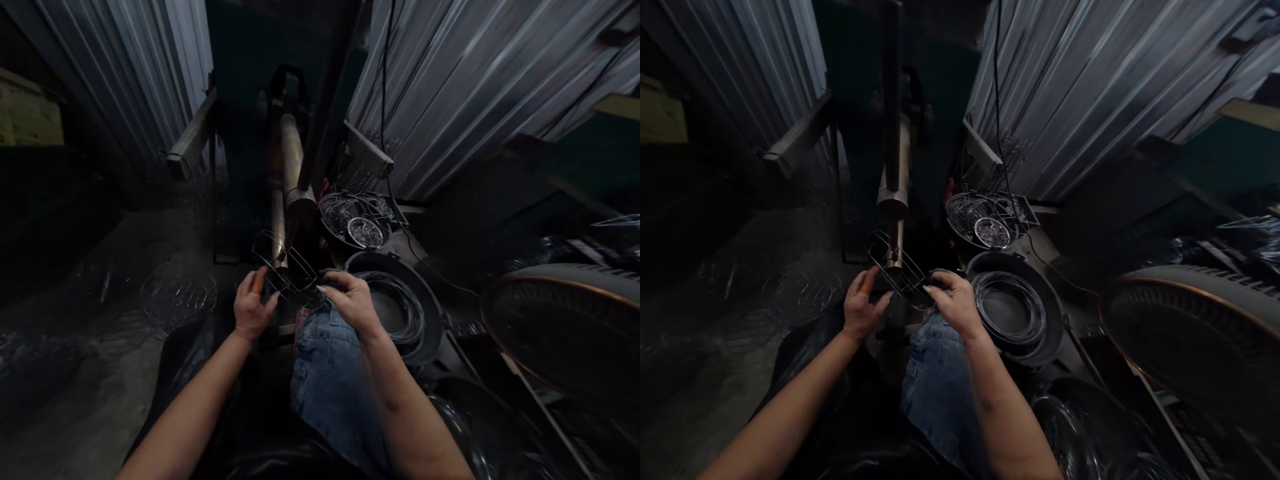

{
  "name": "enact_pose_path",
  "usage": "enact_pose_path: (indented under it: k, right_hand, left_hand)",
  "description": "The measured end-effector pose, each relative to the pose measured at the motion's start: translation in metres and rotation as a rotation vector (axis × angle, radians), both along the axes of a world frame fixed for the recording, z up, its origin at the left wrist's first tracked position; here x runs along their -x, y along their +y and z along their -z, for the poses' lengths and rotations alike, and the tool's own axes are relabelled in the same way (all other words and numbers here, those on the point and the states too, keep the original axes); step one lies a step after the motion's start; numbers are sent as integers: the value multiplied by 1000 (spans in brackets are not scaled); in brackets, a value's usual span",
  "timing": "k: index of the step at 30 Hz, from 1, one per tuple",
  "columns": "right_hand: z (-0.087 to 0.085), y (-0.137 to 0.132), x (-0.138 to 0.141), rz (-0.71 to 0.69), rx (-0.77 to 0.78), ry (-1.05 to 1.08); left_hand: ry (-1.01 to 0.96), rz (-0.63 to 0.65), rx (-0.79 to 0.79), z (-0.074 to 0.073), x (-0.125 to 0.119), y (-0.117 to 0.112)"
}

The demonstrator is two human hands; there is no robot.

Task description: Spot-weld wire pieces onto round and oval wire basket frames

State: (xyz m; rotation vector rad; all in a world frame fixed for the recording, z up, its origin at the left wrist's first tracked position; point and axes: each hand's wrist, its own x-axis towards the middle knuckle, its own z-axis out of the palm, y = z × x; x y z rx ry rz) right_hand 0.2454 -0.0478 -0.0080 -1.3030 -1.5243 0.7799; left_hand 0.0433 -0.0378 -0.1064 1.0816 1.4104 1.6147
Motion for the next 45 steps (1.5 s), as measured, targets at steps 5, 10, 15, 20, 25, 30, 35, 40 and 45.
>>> enact_pose_path:
  k: [5,10,15,20,25,30,35,40,45]
  right_hand:
    - [24,-4,-18,-38,68,41]
    - [16,-3,-12,-92,-11,-80]
    - [9,-2,-9,-131,10,-170]
    - [9,2,-12,-183,41,-121]
    - [11,4,-15,-237,70,-20]
    - [14,2,-16,-280,85,69]
    - [15,-4,-13,-313,72,53]
    - [20,-10,-7,-185,-76,-77]
    - [25,-13,-4,-138,-207,-178]
  left_hand:
    - [777,-12,-423,21,-11,7]
    - [895,-114,-352,27,-23,20]
    - [905,-121,-316,24,-22,19]
    - [920,-93,-271,25,-20,19]
    - [948,-89,-305,27,-18,20]
    - [954,-46,-297,27,-14,21]
    - [970,-41,-322,27,-11,21]
    - [952,-20,-324,30,-9,23]
    - [913,-27,-352,34,-9,24]
